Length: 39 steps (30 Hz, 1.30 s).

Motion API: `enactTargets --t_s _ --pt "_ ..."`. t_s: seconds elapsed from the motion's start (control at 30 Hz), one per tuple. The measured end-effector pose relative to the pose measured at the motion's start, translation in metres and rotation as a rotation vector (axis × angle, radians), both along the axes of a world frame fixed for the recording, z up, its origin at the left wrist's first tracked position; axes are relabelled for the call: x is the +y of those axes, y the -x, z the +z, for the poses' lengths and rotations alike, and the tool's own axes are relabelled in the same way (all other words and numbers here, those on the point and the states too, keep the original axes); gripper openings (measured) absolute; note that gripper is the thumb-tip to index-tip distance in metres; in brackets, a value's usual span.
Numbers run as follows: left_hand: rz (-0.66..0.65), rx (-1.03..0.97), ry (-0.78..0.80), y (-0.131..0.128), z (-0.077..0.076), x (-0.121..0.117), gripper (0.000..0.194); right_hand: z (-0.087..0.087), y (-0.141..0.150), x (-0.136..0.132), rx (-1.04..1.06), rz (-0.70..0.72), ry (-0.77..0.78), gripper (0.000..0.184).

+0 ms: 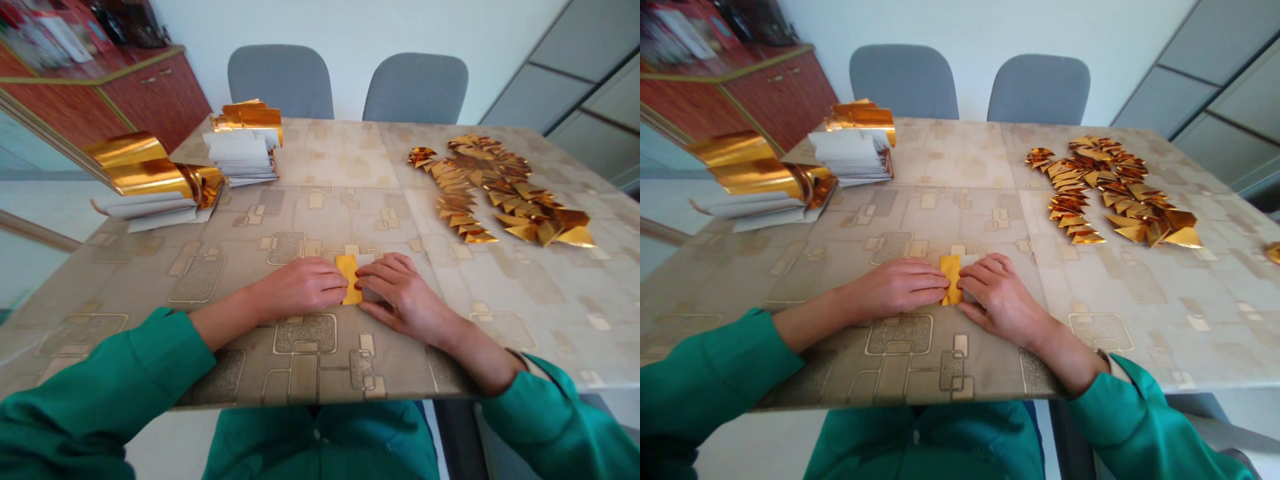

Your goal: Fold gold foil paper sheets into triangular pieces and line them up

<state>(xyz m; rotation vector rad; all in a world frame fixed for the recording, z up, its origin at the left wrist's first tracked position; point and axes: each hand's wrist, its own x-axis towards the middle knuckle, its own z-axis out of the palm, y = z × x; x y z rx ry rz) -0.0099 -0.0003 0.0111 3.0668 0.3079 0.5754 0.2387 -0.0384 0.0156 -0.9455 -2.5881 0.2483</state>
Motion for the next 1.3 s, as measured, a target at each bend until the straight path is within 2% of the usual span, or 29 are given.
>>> enactTargets --t_s 0.17,0.33,0.67,0.8,1.0,1.3 --pt "0.021 0.022 -0.001 0.002 -0.004 0.002 0.028 0.001 0.001 -0.001 -0.044 0.008 -0.079 0.018" --pt "0.002 0.065 0.033 0.003 -0.001 0.005 0.027 0.0 0.003 0.0 -0.046 0.016 -0.157 0.022" --pt "0.09 0.066 -0.03 -0.003 -0.002 0.001 0.028 0.003 0.001 -0.003 -0.033 0.015 -0.09 0.022" --pt "0.115 -0.022 0.119 -0.007 -0.007 0.002 0.023 0.002 0.005 -0.008 -0.042 -0.038 -0.047 0.026" --pt "0.277 -0.059 0.33 -0.018 -0.007 -0.001 0.016 -0.006 0.01 -0.01 0.022 -0.139 0.029 0.02" --pt "0.401 -0.038 0.359 -0.024 -0.007 -0.004 0.015 -0.011 0.011 -0.01 0.094 -0.226 0.082 0.018"
